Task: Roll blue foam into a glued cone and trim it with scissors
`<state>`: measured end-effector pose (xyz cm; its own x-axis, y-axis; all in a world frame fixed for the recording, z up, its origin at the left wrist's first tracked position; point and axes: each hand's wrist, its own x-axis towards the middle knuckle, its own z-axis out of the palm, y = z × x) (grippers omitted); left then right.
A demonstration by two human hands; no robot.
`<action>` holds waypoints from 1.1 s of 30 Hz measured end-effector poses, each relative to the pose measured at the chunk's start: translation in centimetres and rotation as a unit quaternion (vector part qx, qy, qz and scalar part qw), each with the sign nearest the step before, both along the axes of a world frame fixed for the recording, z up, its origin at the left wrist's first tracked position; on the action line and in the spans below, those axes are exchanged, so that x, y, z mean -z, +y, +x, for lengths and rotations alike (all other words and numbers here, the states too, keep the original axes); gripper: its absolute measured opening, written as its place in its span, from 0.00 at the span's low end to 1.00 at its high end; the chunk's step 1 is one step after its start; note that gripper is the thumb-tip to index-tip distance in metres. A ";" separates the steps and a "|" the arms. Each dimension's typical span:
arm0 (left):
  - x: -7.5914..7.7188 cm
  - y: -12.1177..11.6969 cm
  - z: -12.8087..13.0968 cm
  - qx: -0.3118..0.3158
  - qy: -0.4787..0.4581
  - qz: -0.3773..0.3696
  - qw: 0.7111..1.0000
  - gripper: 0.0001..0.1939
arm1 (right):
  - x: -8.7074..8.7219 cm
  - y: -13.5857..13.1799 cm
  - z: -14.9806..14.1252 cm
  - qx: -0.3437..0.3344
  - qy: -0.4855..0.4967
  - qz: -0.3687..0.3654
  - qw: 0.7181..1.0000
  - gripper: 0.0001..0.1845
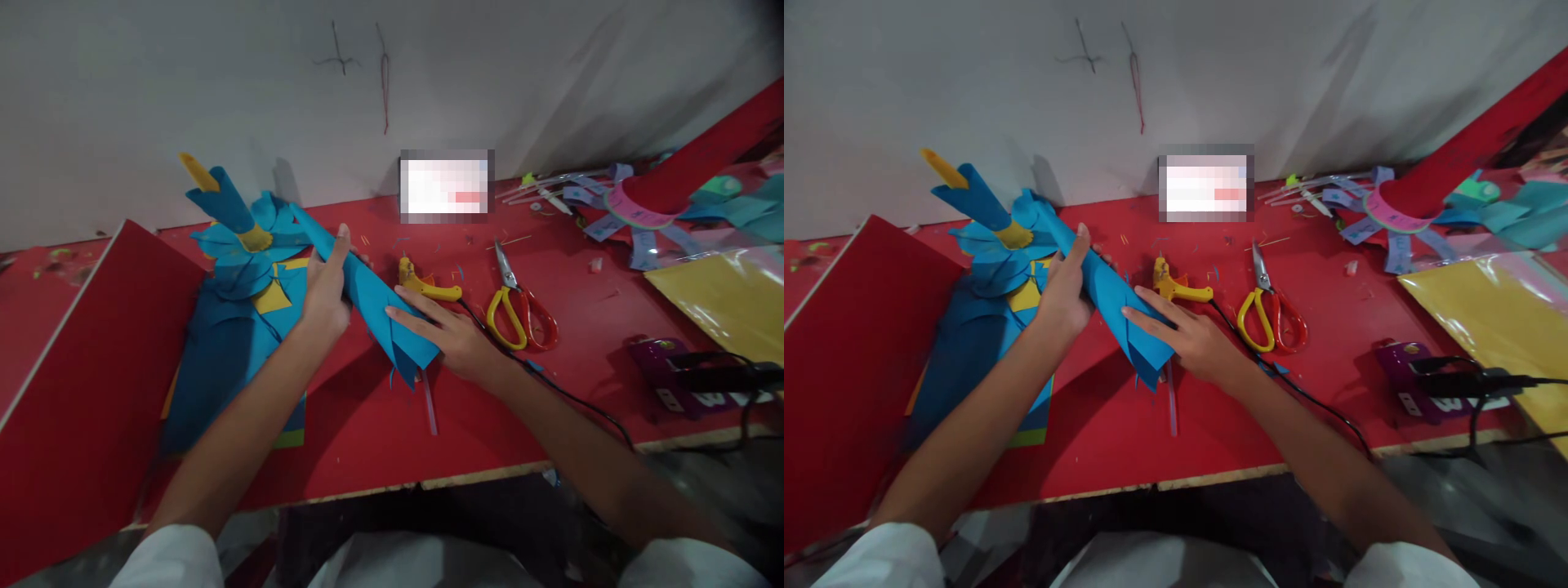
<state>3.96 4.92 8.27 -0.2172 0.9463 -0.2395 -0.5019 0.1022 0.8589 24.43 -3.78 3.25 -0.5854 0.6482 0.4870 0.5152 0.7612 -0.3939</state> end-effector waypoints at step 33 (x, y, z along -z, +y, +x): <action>1.3 0.5 -0.4 0.113 0.029 -0.051 0.992 0.12 | 1.6 2.2 -0.5 0.067 0.418 -0.306 0.852 0.19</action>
<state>3.53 5.41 6.93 -0.0182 0.9442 -0.3290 -0.4063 0.2937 0.8653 23.92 -1.57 1.63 -0.1006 0.9646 0.2439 -0.0751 0.2371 -0.9686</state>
